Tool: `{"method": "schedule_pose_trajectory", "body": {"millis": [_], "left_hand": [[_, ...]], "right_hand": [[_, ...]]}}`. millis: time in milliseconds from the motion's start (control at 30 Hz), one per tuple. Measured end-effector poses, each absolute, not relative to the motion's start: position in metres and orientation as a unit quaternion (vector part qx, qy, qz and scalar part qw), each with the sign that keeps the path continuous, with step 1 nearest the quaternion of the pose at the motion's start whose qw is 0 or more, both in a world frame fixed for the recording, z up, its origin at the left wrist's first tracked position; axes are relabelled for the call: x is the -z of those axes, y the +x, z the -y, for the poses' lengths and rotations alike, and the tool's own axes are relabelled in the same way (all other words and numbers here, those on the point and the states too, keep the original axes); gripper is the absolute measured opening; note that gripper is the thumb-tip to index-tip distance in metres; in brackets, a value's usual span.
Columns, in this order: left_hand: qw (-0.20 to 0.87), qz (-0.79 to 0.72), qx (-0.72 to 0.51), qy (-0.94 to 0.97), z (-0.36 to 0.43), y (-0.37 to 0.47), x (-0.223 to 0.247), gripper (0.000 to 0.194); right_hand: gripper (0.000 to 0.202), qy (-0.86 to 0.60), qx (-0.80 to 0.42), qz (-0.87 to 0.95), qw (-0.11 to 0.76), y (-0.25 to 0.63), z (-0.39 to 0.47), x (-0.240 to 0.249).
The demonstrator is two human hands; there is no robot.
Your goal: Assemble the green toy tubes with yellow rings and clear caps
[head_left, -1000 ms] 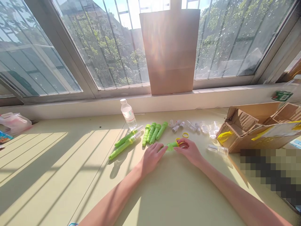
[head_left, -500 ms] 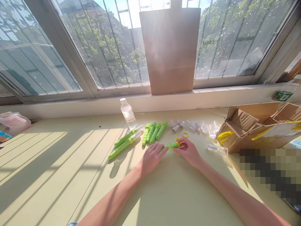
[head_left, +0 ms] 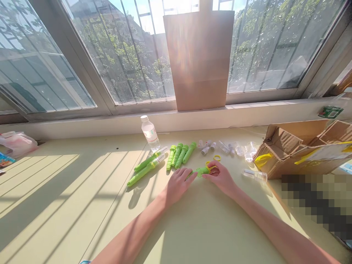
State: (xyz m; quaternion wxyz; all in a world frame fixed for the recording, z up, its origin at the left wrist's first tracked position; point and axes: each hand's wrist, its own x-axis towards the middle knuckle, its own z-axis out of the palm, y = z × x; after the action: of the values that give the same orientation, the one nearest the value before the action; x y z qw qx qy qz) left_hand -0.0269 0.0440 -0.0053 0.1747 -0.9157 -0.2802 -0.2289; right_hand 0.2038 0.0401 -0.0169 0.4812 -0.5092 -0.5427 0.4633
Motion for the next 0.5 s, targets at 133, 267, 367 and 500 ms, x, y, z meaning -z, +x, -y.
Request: {"method": "schedule_pose_trajectory", "body": {"millis": [133, 267, 367, 500], "left_hand": [[0.164, 0.28, 0.23, -0.917, -0.0437, -0.0267, 0.0046, 0.047], [0.175, 0.276, 0.236, -0.915, -0.0436, -0.0264, 0.0039, 0.046], [0.174, 0.277, 0.239, -0.914, -0.0438, -0.0261, 0.0047, 0.047], [0.174, 0.28, 0.233, -0.915, -0.0436, -0.0261, 0.0054, 0.048]], "right_hand": [[0.048, -0.501, -0.455, 0.553, 0.485, 0.2037, -0.0398, 0.016], [0.047, -0.508, -0.46, 0.548, 0.481, 0.2037, -0.0399, 0.016], [0.048, -0.51, -0.469, 0.542, 0.476, 0.204, -0.0399, 0.0166], [0.05, -0.512, -0.472, 0.536, 0.476, 0.2039, -0.0396, 0.0166]]}}
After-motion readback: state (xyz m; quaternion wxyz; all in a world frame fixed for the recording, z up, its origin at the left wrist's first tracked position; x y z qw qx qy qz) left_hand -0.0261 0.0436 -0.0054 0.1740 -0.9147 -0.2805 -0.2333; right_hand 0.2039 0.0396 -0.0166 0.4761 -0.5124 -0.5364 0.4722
